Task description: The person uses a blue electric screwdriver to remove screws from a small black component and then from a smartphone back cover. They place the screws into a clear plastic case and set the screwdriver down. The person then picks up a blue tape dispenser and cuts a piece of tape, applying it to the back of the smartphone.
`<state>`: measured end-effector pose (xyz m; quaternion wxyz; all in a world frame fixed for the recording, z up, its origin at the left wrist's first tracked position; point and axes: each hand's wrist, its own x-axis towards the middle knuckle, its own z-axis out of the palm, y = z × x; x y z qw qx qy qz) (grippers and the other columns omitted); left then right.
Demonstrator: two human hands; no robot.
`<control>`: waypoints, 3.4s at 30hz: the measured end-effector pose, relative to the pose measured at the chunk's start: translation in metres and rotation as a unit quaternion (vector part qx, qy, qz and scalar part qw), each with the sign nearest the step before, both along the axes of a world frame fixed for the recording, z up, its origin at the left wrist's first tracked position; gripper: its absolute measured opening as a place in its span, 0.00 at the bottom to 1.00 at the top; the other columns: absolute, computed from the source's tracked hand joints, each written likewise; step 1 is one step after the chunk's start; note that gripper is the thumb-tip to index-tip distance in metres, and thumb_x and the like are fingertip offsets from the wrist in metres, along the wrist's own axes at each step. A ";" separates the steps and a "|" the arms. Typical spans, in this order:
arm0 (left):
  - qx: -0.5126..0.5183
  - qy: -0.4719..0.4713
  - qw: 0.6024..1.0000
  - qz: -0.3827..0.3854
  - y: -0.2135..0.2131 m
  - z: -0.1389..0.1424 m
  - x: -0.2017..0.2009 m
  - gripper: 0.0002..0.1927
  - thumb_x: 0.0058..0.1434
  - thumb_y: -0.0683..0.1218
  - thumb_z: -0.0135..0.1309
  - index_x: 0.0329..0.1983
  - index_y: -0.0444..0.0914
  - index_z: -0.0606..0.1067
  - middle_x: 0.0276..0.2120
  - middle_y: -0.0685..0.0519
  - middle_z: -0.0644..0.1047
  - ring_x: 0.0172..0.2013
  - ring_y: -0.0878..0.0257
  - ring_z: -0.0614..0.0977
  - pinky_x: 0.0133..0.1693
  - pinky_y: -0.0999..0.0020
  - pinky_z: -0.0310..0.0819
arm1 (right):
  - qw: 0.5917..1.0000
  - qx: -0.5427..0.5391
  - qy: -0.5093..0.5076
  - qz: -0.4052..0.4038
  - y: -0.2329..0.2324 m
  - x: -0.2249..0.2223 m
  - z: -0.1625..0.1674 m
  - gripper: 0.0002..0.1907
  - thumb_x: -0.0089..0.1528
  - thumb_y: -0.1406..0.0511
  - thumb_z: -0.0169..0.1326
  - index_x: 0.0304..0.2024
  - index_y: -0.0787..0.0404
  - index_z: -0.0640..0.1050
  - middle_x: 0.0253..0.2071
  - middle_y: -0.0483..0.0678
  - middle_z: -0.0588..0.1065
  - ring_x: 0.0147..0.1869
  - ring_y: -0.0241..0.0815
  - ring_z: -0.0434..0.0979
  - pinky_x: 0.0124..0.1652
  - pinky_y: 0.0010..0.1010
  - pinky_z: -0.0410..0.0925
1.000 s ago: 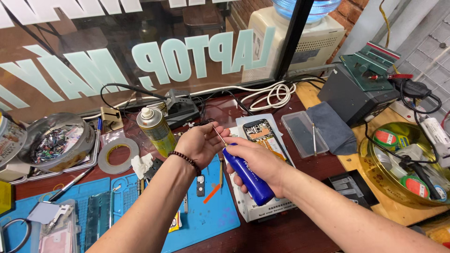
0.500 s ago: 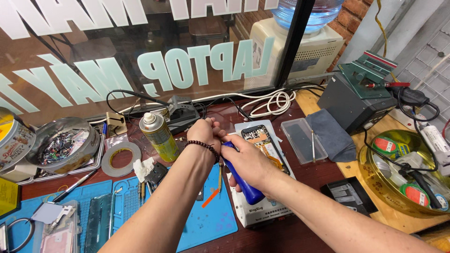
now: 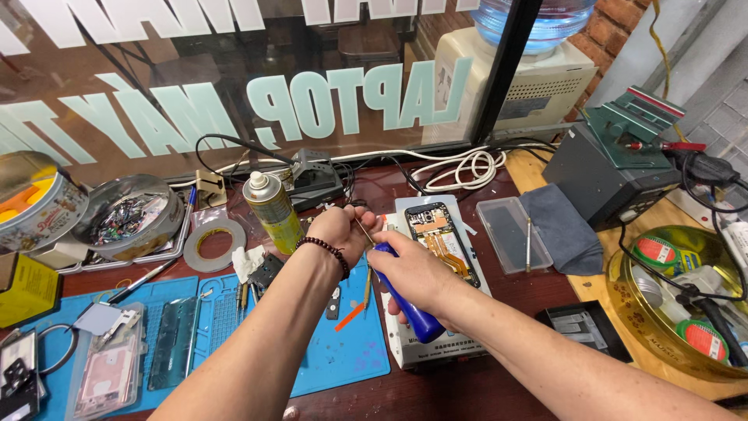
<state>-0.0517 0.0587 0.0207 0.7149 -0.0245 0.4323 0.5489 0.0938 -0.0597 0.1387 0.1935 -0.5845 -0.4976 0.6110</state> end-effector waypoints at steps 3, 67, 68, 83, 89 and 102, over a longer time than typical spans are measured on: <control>0.028 0.000 0.998 0.055 0.011 -0.011 -0.011 0.05 0.71 0.37 0.38 0.40 0.31 0.66 0.31 0.45 0.71 0.23 0.64 0.64 0.22 0.73 0.60 | 0.992 0.099 -0.046 0.059 0.000 -0.009 -0.004 0.26 0.63 0.56 0.47 0.63 0.54 0.66 0.33 0.49 0.77 0.21 0.39 0.77 0.20 0.33 0.71; -0.028 0.789 0.530 -0.309 -0.022 -0.112 -0.226 0.37 0.45 0.51 0.73 0.58 0.39 0.74 0.51 0.40 0.81 0.51 0.45 0.82 0.52 0.52 0.78 | 0.999 -0.024 -0.017 -0.026 -0.006 -0.069 -0.035 0.30 0.63 0.55 0.53 0.67 0.52 0.67 0.33 0.45 0.72 0.24 0.33 0.72 0.21 0.28 0.70; -0.027 0.782 0.540 -0.310 -0.019 -0.113 -0.229 0.35 0.46 0.51 0.73 0.57 0.39 0.75 0.50 0.41 0.82 0.50 0.46 0.83 0.52 0.53 0.79 | 1.000 -0.014 -0.006 -0.027 -0.004 -0.068 -0.036 0.30 0.63 0.55 0.53 0.67 0.53 0.67 0.32 0.46 0.72 0.24 0.33 0.72 0.21 0.28 0.69; -0.039 0.085 0.990 -0.110 -0.051 -0.053 -0.235 0.15 0.62 0.34 0.54 0.51 0.35 0.67 0.45 0.46 0.75 0.47 0.54 0.80 0.51 0.55 0.83 | 0.995 0.035 0.056 -0.070 0.006 -0.089 -0.040 0.27 0.62 0.56 0.52 0.64 0.53 0.70 0.33 0.47 0.75 0.23 0.35 0.74 0.21 0.28 0.69; 0.030 -0.025 0.993 -0.114 -0.060 0.014 -0.173 0.09 0.65 0.40 0.50 0.43 0.28 0.70 0.44 0.40 0.76 0.46 0.50 0.81 0.51 0.52 0.81 | 0.990 0.141 -0.001 0.016 0.009 -0.086 -0.012 0.26 0.62 0.59 0.51 0.63 0.55 0.70 0.32 0.46 0.75 0.23 0.34 0.75 0.21 0.28 0.71; 0.126 -0.047 0.986 -0.098 -0.015 0.065 -0.112 0.05 0.64 0.38 0.56 0.39 0.31 0.72 0.38 0.48 0.78 0.41 0.58 0.82 0.49 0.63 0.85 | 0.973 0.202 -0.102 0.033 -0.014 -0.046 0.035 0.35 0.59 0.61 0.50 0.72 0.42 0.68 0.22 0.44 0.75 0.17 0.33 0.72 0.22 0.29 0.70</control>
